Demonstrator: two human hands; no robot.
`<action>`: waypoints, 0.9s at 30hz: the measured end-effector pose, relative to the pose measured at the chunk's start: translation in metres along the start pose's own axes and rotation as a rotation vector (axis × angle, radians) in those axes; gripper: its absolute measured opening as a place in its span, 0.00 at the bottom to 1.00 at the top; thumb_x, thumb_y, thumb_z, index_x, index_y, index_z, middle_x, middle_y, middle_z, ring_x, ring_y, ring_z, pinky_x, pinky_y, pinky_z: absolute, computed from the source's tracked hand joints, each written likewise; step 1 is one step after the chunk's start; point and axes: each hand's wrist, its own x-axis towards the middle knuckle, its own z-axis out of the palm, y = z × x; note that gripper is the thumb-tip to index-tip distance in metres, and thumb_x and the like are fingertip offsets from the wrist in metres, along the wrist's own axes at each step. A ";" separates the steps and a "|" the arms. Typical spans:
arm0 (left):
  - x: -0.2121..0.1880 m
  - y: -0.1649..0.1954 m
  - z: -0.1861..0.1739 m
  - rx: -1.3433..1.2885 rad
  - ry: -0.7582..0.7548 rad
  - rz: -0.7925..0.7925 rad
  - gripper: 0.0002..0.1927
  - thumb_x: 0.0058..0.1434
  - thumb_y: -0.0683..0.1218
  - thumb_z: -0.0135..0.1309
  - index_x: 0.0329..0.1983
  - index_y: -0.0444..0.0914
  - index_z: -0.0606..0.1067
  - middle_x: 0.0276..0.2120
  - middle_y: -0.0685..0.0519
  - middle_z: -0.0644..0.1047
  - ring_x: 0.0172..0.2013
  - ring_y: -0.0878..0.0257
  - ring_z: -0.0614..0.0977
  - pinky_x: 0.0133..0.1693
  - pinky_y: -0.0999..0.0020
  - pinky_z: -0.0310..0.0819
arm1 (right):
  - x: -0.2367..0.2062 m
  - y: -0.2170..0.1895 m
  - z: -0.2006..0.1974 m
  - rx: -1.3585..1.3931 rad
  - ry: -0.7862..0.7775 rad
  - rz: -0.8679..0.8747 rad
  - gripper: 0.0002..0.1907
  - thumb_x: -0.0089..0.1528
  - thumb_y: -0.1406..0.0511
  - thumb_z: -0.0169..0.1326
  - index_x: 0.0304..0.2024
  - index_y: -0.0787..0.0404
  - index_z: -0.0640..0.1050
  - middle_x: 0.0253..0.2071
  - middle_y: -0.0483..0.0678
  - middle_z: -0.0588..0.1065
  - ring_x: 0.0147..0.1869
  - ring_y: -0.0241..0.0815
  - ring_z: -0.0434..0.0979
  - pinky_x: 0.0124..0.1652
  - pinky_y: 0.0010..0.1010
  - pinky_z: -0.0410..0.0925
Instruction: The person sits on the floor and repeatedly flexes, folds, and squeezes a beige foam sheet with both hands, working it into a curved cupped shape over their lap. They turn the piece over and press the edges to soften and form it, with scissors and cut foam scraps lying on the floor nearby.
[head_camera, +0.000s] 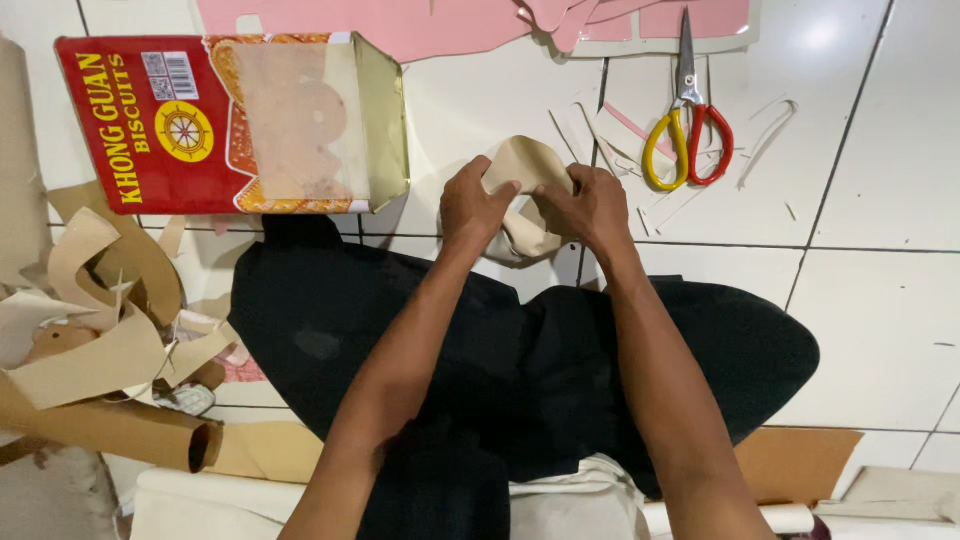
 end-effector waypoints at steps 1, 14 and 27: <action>-0.001 0.000 0.000 0.007 -0.013 -0.025 0.24 0.53 0.55 0.65 0.48 0.37 0.78 0.41 0.42 0.82 0.43 0.45 0.83 0.46 0.54 0.76 | -0.001 0.002 0.001 0.053 0.005 0.016 0.22 0.56 0.51 0.65 0.34 0.65 0.84 0.22 0.52 0.77 0.25 0.43 0.76 0.30 0.36 0.68; -0.002 -0.008 -0.011 -0.084 0.179 -0.050 0.19 0.58 0.53 0.63 0.43 0.36 0.73 0.37 0.40 0.81 0.41 0.39 0.81 0.41 0.50 0.73 | 0.007 -0.014 0.012 0.321 0.022 -0.064 0.17 0.57 0.59 0.65 0.41 0.65 0.80 0.31 0.53 0.81 0.32 0.43 0.81 0.34 0.33 0.72; 0.007 -0.004 -0.009 -0.160 0.112 0.020 0.18 0.57 0.51 0.62 0.41 0.35 0.74 0.35 0.39 0.81 0.39 0.41 0.82 0.41 0.52 0.75 | 0.012 -0.019 0.011 0.219 0.062 -0.011 0.16 0.61 0.58 0.62 0.43 0.64 0.80 0.33 0.56 0.81 0.33 0.40 0.81 0.36 0.32 0.72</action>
